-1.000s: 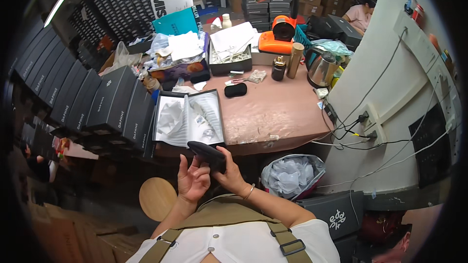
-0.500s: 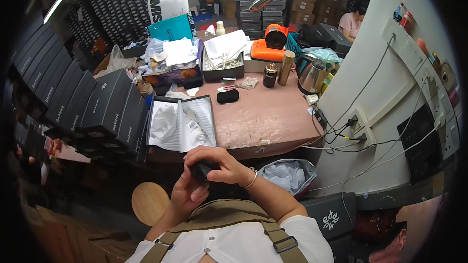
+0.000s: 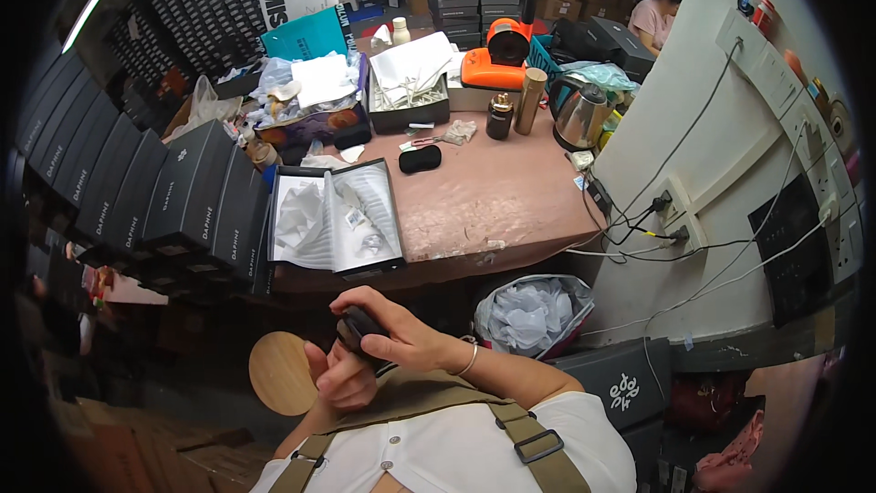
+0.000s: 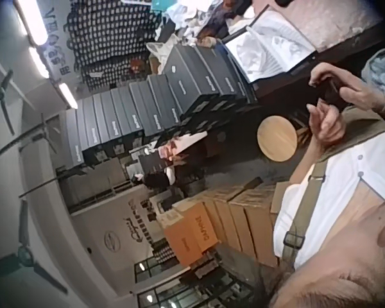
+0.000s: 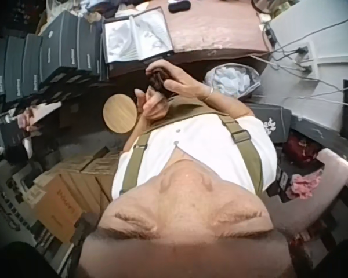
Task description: Inspecting high-heeled shoes and packing them into boxes.
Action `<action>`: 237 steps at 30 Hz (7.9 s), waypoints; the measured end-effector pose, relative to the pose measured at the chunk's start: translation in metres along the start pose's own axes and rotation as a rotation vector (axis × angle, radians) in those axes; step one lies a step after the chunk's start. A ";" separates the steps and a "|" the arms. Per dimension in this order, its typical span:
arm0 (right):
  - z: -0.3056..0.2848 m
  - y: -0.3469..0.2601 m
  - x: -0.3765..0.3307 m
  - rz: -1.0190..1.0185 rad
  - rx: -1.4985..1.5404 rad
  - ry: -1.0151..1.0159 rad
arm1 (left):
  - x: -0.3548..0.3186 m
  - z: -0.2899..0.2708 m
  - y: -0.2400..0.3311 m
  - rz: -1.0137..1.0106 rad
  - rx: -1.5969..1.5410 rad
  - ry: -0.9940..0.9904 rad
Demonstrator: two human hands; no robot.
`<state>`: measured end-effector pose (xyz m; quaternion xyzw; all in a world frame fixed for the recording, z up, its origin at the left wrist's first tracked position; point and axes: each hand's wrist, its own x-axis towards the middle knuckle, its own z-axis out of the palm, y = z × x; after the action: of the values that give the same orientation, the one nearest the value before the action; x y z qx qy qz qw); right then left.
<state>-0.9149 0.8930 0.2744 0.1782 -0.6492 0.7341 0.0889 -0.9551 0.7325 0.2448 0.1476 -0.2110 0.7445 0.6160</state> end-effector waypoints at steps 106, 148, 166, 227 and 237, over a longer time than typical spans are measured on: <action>-0.022 0.081 -0.018 0.597 0.661 0.522 | 0.028 -0.062 0.053 -0.352 2.339 0.572; -0.094 0.230 0.282 0.755 0.567 0.669 | -0.015 -0.047 0.331 -0.005 0.983 1.035; -0.170 0.293 0.250 1.196 0.679 0.283 | 0.042 -0.067 0.284 0.174 0.451 1.297; -0.117 0.135 0.236 0.472 -0.044 -0.124 | 0.048 -0.089 0.284 0.090 0.718 1.127; -0.345 0.296 0.188 0.436 -1.469 -0.110 | 0.119 -0.107 0.297 0.453 0.748 1.356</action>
<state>-1.2454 1.1716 0.0405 -0.0226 -0.9942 0.1053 0.0053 -1.2657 0.8417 0.1700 -0.1865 0.4470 0.8001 0.3540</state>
